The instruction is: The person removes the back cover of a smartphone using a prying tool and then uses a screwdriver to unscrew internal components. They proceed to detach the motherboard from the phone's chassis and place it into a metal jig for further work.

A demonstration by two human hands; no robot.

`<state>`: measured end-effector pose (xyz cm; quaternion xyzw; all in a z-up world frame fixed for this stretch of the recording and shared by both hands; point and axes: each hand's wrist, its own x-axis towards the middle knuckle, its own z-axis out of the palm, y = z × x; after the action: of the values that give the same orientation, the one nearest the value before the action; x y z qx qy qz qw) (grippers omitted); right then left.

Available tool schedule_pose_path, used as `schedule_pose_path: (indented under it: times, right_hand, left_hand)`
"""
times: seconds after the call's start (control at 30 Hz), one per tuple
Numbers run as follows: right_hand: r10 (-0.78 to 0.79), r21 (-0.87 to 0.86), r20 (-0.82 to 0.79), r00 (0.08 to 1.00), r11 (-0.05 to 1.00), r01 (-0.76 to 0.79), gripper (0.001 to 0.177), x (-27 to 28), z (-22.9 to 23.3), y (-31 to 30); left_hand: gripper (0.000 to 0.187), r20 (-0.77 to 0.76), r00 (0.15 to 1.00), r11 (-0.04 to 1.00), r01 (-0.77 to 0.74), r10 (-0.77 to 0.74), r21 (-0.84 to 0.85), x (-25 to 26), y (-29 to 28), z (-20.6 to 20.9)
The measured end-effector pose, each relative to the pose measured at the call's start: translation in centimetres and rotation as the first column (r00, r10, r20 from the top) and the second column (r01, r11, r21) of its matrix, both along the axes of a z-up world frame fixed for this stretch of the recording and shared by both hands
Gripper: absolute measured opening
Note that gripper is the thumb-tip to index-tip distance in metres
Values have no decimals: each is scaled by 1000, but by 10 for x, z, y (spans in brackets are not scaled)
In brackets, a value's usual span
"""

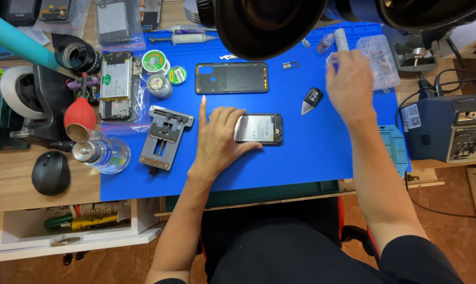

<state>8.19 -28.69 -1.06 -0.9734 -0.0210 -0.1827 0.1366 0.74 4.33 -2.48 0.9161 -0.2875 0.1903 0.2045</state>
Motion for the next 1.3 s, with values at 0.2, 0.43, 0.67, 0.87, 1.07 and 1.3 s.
schedule_pose_path:
  times: [0.2, 0.43, 0.67, 0.87, 1.07, 1.3]
  right_hand:
    - [-254, -56, -262, 931, 967, 248, 43, 10, -24, -34]
    - [-191, 235, -276, 942, 937, 259, 38, -56, 42, -8]
    - [226, 962, 81, 971, 236, -135, 41, -88, 37, 45]
    - [479, 775, 402, 780, 276, -569, 20, -43, 17, 96]
    - [569, 776, 297, 767, 324, -541, 22, -40, 8, 112]
    - [590, 762, 301, 750, 325, -561, 19, -43, 4, 114]
  left_hand:
    - [91, -125, 985, 991, 116, -122, -60, 6, 5, -3]
    - [78, -161, 980, 993, 110, -116, -40, -1, 11, 9]
    - [84, -237, 962, 991, 124, -134, -56, 0, -10, -4]
    - [86, -171, 972, 984, 143, -160, -110, 1, -18, -21]
    - [81, -196, 966, 978, 139, -169, -157, -4, -14, -16]
    - [80, -220, 960, 976, 142, -176, -163, -4, -13, -10]
